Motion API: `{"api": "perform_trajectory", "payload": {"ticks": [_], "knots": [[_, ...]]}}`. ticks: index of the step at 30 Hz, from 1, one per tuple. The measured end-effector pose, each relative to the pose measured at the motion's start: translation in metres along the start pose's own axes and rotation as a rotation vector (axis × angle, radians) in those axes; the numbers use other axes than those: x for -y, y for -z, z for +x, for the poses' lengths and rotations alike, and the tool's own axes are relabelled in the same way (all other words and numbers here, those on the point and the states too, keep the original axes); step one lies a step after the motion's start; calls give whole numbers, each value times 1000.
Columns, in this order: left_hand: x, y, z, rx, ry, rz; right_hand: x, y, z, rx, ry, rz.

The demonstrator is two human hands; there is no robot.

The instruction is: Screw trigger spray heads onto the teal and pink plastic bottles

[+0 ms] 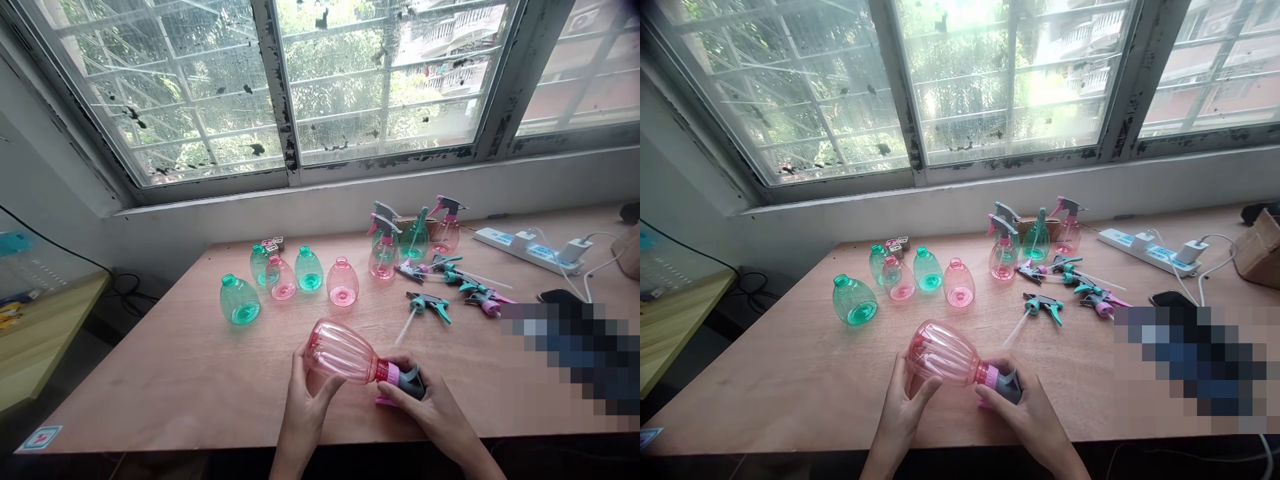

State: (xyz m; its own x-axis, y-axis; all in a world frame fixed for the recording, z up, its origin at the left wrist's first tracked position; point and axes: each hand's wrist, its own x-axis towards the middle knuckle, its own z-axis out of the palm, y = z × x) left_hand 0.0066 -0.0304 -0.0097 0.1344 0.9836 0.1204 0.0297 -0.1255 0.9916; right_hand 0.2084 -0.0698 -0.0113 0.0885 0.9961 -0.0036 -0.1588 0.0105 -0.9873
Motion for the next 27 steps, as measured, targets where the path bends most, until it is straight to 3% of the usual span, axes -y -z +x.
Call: {"api": "perform_trajectory", "payload": {"ticks": [9, 16, 21, 27], "knots": [[3, 0, 1, -8, -90, 155, -5, 6, 4, -39, -68, 51], [2, 1, 4, -40, -35, 17, -3, 2, 2, -22, -24, 58], [3, 1, 3, -15, -89, 88, -2, 7, 4, -60, -75, 83], [2, 0, 0, -29, -75, 50, -3, 3, 3, -43, -19, 62]]}}
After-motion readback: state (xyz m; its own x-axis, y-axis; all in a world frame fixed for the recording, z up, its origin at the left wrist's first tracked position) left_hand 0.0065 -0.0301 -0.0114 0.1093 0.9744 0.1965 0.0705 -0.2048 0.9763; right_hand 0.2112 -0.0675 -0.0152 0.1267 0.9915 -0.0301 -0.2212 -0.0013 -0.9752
